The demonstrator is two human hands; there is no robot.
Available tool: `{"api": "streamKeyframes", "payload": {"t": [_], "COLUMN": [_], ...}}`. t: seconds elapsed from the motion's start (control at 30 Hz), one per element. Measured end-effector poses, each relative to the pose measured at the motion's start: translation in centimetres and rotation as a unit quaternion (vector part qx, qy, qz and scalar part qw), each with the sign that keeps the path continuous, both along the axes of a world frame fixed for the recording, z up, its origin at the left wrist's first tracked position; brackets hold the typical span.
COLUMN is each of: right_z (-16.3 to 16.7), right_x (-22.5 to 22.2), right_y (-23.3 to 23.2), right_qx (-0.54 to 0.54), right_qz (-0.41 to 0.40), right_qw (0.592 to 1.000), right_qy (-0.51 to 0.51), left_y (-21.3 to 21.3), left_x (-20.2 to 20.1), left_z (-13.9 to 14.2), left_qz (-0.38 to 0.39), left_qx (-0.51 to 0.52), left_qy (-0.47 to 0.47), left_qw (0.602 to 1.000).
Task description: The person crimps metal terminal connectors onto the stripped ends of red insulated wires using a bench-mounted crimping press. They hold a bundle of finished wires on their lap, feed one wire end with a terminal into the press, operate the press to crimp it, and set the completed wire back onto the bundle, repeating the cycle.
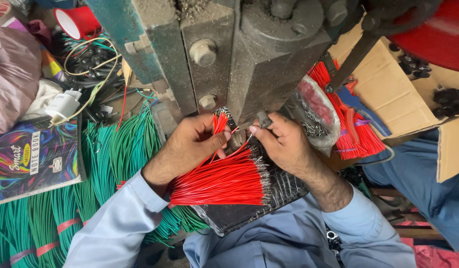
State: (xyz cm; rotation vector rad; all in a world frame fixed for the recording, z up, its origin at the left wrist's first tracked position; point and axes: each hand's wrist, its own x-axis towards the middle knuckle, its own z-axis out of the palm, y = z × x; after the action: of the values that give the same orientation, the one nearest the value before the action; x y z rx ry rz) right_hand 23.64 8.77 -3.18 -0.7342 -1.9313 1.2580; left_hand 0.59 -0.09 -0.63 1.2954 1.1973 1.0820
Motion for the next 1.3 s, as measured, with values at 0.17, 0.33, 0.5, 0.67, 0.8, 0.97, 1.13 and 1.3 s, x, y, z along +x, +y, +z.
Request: {"api": "streamKeyframes", "payload": {"t": [0.17,0.33,0.5,0.67,0.8,0.97,1.13,1.3], "right_z": [-1.4,-2.2,-2.1,-1.8,-1.4,-0.8,0.1,2.7], "right_x": [-0.1,0.0,0.0,-0.3,-0.5,-0.7,-0.9,2.4], "right_y": [1.5,1.7,1.9,2.0,1.9,2.0,1.0,0.7], "right_qx": [-0.027,0.013,0.018,0.024,0.006,0.04,-0.007,0.062], "right_qz": [-0.002,0.001,0.002,0.011,0.028,0.035,0.043,0.085], "right_qw": [1.0,1.0,1.0,0.999,1.0,0.999,0.999,0.992], "right_qy": [0.005,-0.018,-0.016,-0.017,-0.01,-0.006,0.0,-0.063], "left_y": [0.0,0.0,0.1,0.1,0.1,0.2,0.3,0.0], "left_x": [-0.1,-0.1,-0.2,-0.3,-0.5,-0.6,-0.7,-0.3], "left_z": [0.1,-0.1,-0.3,-0.5,-0.6,-0.8,-0.8,-0.9], "left_qz": [-0.013,-0.016,-0.016,-0.014,-0.019,-0.01,-0.013,-0.03], "left_qx": [0.025,0.03,0.026,0.035,0.043,0.031,0.025,0.097], "left_qy": [0.003,0.027,0.024,0.028,0.013,0.016,-0.004,0.064], "left_qw": [1.0,0.999,0.999,0.999,0.999,0.999,1.0,0.993]}}
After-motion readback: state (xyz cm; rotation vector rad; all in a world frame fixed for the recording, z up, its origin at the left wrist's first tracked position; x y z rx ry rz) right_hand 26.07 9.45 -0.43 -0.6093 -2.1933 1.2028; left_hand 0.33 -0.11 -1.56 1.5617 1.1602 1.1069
